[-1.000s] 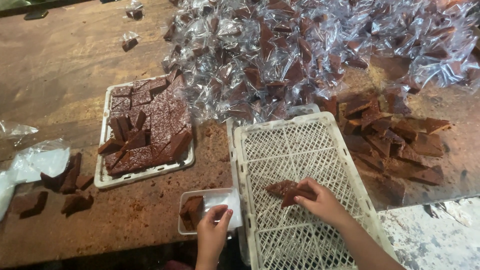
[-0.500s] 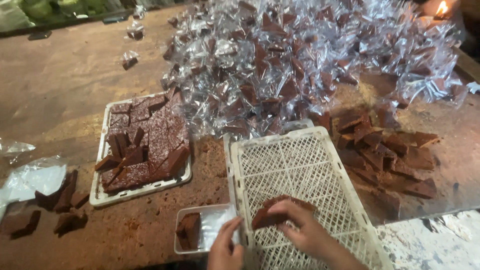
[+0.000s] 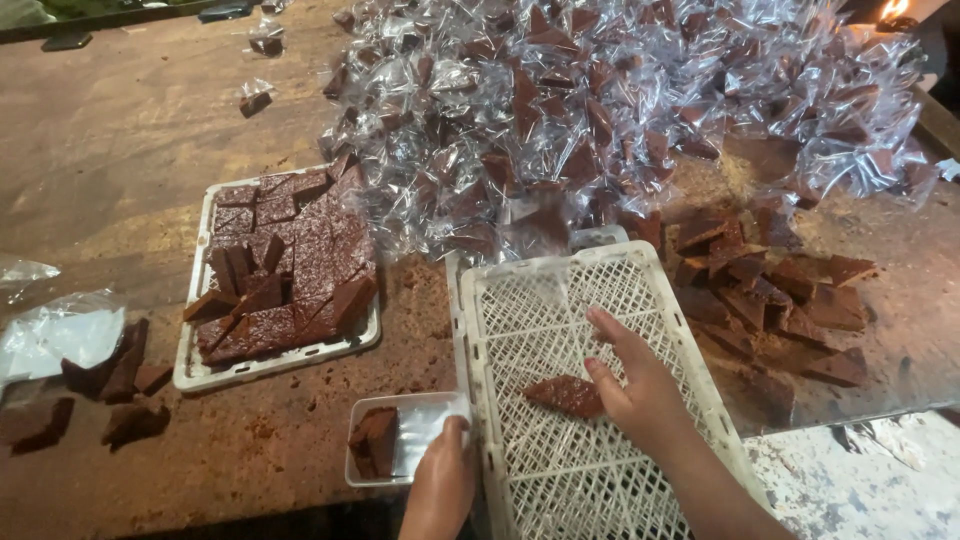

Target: The person is manually packing individual pieces of bread into plastic bags from a tray.

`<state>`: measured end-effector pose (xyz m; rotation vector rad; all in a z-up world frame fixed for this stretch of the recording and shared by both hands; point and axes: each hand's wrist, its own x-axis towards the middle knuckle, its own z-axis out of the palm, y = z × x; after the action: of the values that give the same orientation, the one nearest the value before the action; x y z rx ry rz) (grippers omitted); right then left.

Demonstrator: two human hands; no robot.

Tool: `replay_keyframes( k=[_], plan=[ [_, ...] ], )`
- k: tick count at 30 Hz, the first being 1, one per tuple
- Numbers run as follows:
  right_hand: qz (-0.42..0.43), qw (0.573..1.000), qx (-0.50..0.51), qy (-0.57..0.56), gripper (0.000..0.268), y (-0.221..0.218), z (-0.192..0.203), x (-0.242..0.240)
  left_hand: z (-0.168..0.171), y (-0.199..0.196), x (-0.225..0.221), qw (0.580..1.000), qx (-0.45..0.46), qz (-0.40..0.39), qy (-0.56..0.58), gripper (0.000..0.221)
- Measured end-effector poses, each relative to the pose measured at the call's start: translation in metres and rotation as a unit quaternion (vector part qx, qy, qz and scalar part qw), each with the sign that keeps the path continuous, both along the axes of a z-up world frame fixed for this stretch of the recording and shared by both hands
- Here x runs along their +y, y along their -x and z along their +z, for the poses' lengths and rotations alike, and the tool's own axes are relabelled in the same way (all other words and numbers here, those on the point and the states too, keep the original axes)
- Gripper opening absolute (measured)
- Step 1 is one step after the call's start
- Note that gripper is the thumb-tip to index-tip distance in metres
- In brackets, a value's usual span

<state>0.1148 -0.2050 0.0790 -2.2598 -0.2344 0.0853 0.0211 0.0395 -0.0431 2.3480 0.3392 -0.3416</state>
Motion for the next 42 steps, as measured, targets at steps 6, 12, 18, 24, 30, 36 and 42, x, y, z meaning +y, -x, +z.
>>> replay_keyframes(
  k=[6,12,18,24,30,36,42],
  plan=[
    [0.061,0.949,0.217,0.222,0.089,-0.016,-0.08,0.009,-0.014,0.007,0.013,0.993,-0.09,0.07,0.001,0.023],
    [0.1,0.912,0.296,0.267,0.049,0.001,-0.057,-0.006,-0.013,0.014,0.012,0.936,-0.135,0.266,0.188,0.012],
    [0.003,0.929,0.311,0.201,0.051,-0.011,-0.007,-0.018,0.004,0.01,0.003,0.94,-0.117,0.21,0.243,0.046],
    [-0.013,0.976,0.183,-0.119,0.049,0.024,-0.005,-0.012,0.093,0.005,-0.023,0.976,-0.002,0.074,0.203,0.07],
    [0.211,0.959,0.151,0.111,0.03,0.055,-0.047,0.035,0.072,0.004,-0.06,0.948,-0.305,-0.077,0.047,0.055],
    [0.021,0.945,0.296,0.141,0.032,0.019,-0.025,0.009,0.049,0.009,-0.05,0.944,-0.293,-0.057,0.141,0.026],
    [0.04,0.997,-0.061,0.026,0.053,-0.021,-0.032,-0.027,0.016,0.01,-0.004,0.996,-0.084,-0.016,-0.027,0.017]
  ],
)
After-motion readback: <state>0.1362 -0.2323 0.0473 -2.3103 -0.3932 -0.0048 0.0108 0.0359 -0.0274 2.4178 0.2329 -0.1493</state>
